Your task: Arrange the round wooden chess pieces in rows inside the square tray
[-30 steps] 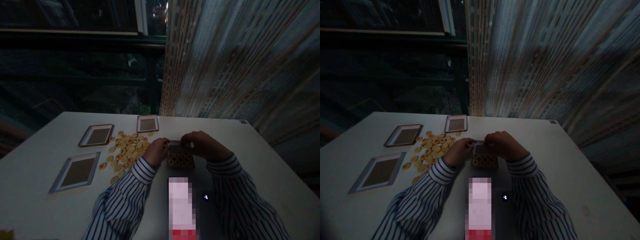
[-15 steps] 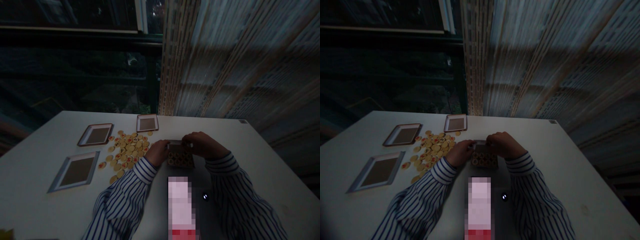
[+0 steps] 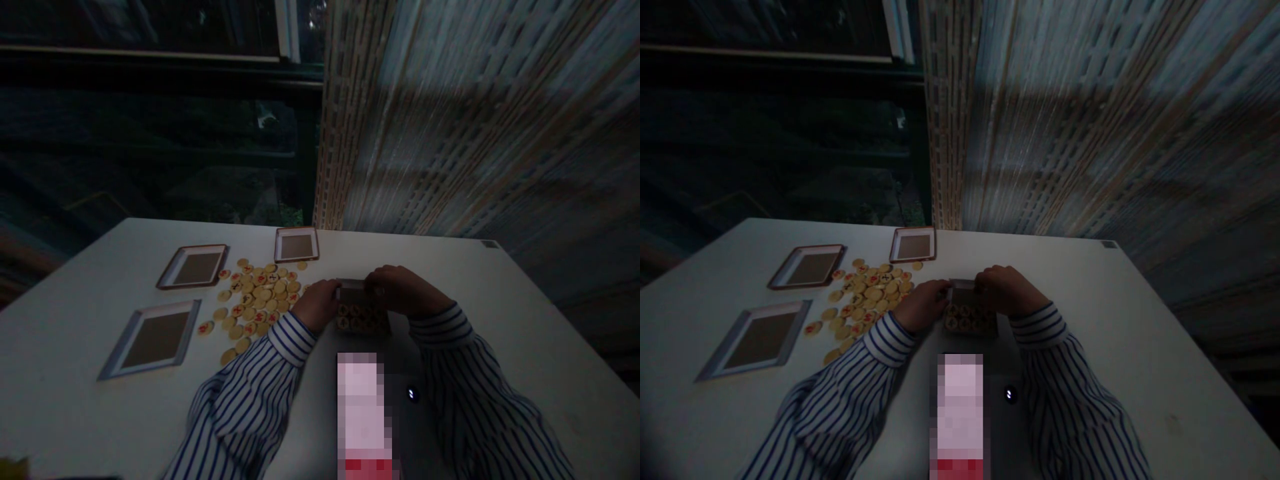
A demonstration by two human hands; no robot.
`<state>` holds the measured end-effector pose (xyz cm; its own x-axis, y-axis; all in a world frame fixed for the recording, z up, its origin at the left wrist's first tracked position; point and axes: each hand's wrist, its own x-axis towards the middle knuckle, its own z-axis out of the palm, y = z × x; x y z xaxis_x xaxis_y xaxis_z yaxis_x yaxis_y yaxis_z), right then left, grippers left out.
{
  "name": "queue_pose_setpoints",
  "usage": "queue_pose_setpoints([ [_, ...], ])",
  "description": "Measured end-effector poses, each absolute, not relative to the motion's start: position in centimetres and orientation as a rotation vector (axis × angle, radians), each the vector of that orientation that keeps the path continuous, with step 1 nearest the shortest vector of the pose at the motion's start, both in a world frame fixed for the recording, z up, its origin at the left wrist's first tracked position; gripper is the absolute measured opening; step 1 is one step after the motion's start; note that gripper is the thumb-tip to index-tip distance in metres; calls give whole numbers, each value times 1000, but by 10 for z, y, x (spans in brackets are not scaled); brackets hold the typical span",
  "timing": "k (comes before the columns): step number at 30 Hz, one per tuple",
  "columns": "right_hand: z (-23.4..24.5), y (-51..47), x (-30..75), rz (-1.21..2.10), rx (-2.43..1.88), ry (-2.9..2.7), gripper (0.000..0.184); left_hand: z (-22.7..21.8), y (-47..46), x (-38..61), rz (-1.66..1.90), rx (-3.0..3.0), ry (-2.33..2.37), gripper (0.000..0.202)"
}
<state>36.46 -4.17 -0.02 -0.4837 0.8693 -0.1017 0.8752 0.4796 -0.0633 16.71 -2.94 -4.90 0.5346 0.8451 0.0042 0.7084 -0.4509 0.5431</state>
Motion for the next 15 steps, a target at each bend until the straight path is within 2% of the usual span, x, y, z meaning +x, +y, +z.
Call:
queue_pose_setpoints([
  [15,-12,-36,360,-119,1503,2537,19,-46,-30,167,355,2295,1266,38],
])
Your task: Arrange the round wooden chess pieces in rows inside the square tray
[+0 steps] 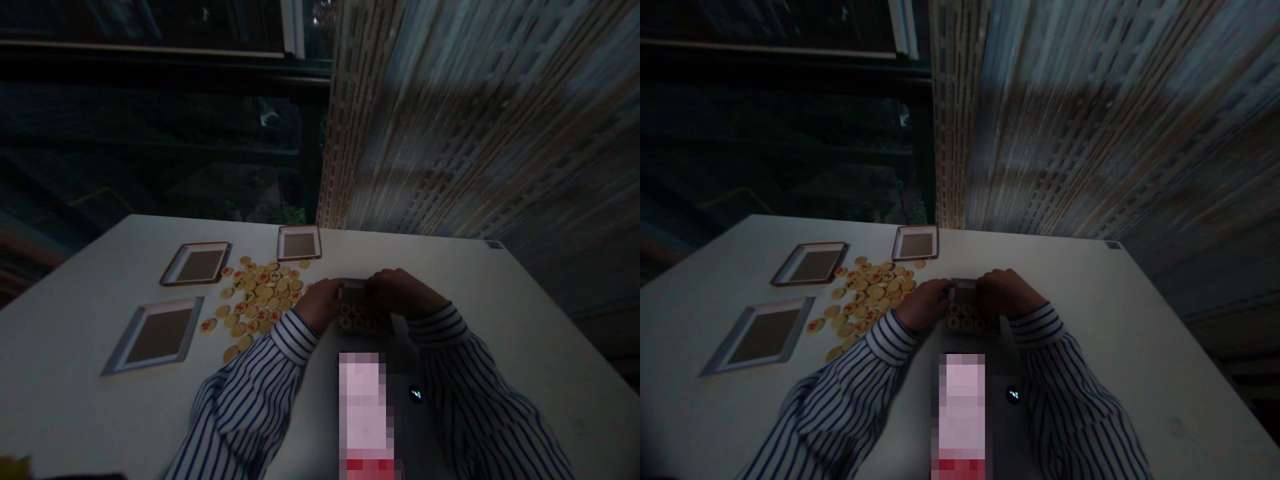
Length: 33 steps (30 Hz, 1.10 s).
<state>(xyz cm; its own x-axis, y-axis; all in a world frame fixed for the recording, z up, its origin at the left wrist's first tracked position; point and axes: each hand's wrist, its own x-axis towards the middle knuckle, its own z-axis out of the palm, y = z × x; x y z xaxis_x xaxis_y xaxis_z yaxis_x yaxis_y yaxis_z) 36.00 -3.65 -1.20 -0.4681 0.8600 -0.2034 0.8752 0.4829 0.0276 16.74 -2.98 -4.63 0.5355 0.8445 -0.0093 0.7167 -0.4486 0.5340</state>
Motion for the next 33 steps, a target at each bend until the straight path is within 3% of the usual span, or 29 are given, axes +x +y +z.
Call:
queue_pose_setpoints([
  [33,-23,-32,363,-69,1470,2477,25,-48,-30,167,363,2312,1257,37],
])
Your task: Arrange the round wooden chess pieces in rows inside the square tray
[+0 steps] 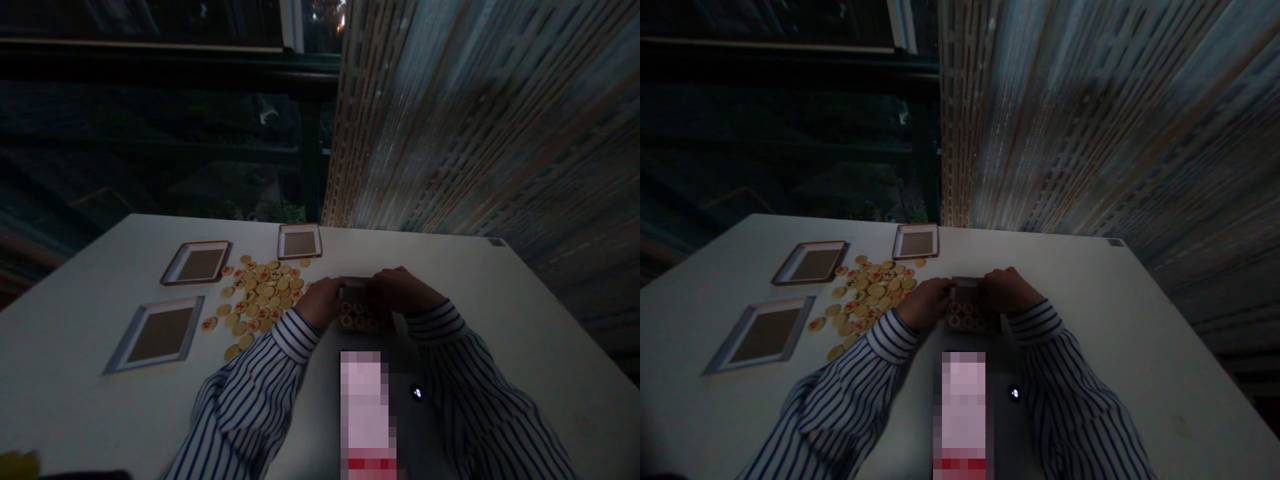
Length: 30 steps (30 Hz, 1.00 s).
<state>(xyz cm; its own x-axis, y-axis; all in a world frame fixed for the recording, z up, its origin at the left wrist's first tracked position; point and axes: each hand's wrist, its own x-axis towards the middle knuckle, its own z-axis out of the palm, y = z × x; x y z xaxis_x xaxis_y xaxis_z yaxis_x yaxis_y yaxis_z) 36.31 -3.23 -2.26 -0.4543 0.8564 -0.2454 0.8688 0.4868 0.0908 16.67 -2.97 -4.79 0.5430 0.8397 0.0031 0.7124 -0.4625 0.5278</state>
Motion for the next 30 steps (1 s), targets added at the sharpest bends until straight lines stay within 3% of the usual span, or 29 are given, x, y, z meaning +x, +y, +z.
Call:
queue_pose_setpoints([
  [30,-15,-34,358,-141,1473,2419,24,-48,-30,167,337,2336,1284,37],
])
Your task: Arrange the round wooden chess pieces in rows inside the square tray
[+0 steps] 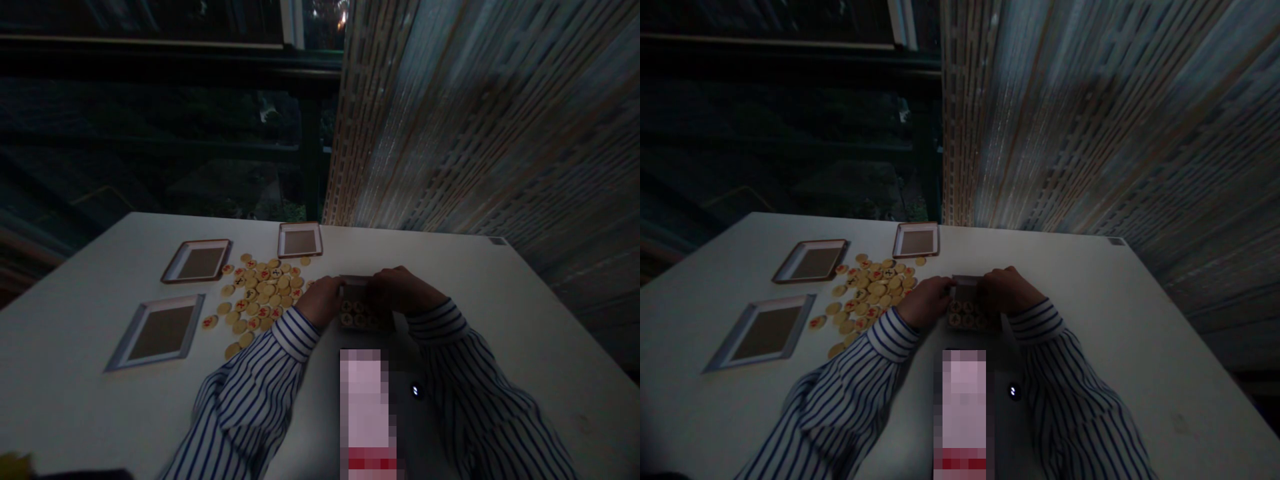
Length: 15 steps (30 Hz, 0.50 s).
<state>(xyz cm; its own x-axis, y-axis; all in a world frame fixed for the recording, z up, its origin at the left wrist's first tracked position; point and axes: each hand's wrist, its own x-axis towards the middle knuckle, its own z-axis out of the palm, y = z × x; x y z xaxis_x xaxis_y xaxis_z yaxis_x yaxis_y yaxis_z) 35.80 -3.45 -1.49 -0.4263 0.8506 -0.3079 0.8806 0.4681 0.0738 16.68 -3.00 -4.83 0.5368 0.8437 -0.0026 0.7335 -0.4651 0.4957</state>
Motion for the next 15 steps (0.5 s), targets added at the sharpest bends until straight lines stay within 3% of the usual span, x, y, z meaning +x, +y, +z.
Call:
queue_pose_setpoints([
  [15,-17,-35,360,-125,1465,2464,22,-48,-30,167,323,2355,1278,37],
])
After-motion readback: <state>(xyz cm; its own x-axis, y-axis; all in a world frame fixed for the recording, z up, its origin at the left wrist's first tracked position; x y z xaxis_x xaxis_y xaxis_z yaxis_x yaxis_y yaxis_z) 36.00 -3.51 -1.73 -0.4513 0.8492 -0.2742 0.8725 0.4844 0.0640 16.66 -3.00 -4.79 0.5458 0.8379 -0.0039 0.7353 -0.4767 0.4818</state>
